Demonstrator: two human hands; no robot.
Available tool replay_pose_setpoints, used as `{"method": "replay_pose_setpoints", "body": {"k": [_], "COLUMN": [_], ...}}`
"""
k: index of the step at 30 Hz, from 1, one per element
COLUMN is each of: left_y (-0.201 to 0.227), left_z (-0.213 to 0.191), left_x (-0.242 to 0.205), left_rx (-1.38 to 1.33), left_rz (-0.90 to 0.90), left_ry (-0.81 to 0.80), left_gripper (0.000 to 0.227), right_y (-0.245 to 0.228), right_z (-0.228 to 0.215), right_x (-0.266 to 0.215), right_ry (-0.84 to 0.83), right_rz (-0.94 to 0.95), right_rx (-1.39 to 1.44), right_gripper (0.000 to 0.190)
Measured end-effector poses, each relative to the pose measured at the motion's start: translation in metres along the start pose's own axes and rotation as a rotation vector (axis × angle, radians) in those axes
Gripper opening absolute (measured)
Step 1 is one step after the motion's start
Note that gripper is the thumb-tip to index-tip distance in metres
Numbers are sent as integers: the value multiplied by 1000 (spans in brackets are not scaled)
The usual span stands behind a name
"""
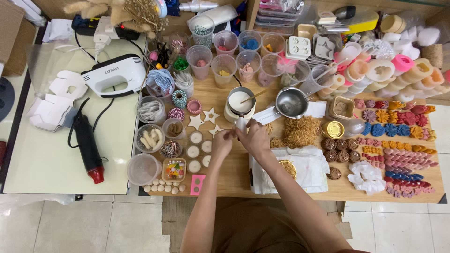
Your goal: The person places wood shavings and a small glass jar into a metal lid, wipes down a plastic lid, and then attaches a metal chain to a small sphere using a needle tool before placing it inside the jar.
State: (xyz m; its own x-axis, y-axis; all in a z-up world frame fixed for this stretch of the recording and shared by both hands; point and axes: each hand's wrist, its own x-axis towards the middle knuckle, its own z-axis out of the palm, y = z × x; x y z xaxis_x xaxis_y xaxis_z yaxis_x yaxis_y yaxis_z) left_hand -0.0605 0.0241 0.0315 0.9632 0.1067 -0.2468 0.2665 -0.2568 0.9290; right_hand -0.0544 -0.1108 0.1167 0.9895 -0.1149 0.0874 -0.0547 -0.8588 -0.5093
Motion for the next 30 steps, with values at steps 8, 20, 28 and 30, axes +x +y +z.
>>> {"method": "replay_pose_setpoints", "body": {"k": [8,20,28,30], "left_y": [-34,-110,-113,-106], "left_z": [33,99,107,108], "left_x": [7,88,96,93], "left_rx": [-59,-858,-755,-694], "left_rz": [-49,-486,-398,-387], "left_ry": [-78,15,135,185], "left_gripper": [27,31,30,31], "right_y": [8,17,16,15], "right_z": [21,-2,-3,-3], "right_x": [20,24,25,23], "right_ry": [-175,-182,-199,-185], "right_rz": [109,40,56,44], "right_rx": [-82,-33,-61,-50], "right_gripper": [39,32,33,33]}}
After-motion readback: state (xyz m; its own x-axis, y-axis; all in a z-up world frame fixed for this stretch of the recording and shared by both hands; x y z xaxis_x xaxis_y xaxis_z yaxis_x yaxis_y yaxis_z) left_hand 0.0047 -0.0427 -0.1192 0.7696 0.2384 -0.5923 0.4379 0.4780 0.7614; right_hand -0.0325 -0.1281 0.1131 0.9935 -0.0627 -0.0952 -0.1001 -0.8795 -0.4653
